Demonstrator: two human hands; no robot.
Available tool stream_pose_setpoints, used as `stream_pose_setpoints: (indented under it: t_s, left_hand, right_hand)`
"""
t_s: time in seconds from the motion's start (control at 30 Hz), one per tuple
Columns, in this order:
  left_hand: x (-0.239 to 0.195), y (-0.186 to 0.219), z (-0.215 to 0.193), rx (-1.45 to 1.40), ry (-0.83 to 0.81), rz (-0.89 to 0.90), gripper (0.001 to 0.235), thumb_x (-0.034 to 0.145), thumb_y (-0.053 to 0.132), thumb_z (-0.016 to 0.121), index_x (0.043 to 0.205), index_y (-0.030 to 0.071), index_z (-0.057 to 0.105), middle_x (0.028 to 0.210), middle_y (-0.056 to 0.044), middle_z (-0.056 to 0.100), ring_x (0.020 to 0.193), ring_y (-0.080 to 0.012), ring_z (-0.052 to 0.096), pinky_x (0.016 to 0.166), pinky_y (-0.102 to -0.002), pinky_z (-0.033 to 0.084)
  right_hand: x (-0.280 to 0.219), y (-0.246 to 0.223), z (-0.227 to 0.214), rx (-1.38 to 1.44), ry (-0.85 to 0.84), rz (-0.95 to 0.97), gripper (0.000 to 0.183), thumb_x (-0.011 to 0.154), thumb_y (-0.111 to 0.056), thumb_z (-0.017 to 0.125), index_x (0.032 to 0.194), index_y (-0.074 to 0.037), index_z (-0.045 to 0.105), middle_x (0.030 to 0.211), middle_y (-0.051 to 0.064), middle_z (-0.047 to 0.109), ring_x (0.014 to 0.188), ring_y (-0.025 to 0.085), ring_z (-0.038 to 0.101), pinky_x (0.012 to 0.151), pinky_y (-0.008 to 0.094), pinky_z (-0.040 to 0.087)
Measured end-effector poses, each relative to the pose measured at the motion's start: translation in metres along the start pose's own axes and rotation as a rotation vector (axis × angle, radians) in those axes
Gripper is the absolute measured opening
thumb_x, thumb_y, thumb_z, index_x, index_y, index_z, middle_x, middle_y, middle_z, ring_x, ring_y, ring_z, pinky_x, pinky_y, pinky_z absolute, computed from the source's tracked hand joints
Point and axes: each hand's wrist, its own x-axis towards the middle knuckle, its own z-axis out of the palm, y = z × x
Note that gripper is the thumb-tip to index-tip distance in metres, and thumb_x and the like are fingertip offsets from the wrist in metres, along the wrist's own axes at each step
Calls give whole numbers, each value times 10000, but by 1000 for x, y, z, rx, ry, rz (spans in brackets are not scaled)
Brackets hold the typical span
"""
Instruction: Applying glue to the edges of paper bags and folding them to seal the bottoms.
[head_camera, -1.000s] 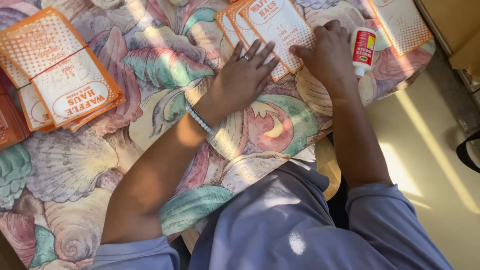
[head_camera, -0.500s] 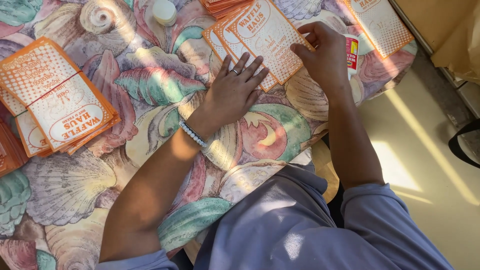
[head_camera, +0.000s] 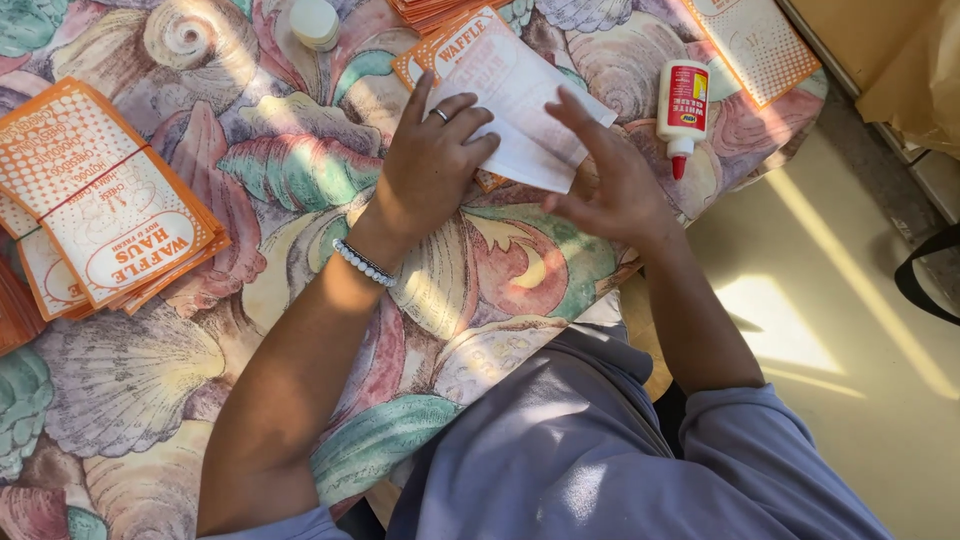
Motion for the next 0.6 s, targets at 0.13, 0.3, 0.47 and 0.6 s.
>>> stream_pose_setpoints:
  t_s: [0.13, 0.3, 0.47, 0.6]
  left_hand:
    - [-5, -3, -5, -40, -138, 59, 226, 1058, 125, 595, 1197, 83, 769, 1308, -153, 734, 1224, -372, 661, 1147, -544, 425]
    - [-17, 11, -26, -34, -302, 40, 178, 1020, 162, 649, 1145, 196, 771, 1249, -64, 739, 1259, -265, 655, 1183, -497, 398]
    - [-19, 23, -45, -117, -269, 44, 246, 964, 316, 701, 1146, 157, 747, 1235, -46, 742, 1229, -265, 681, 1131, -479, 465]
    - [-3, 37, -58, -308, -173, 57, 618, 997, 583, 582, 1238, 24, 686, 1265, -198, 653, 1282, -397, 562, 1098, -535, 406]
  right_hand:
    - [-12, 7, -14, -46, -210, 198, 881, 998, -726, 197, 1660, -146, 145, 1495, 302, 532, 984, 344, 616, 775, 488, 495]
    - [-13, -1, -23, -106, -151, 73, 743, 1074, -499, 400, 1564, 60, 415, 1486, 388, 496, 1362, 600, 452, 1094, 699, 382]
    - [-23, 13, -25, -117, -10, 15, 499, 1070, -245, 568, 1429, 101, 588, 1341, 383, 619, 1266, 573, 564, 1026, 657, 470]
    - [-37, 49, -44, -387, 274, 504, 541, 1104, -252, 685, 1481, 64, 462, 1304, 288, 564, 1167, 413, 506, 921, 547, 455]
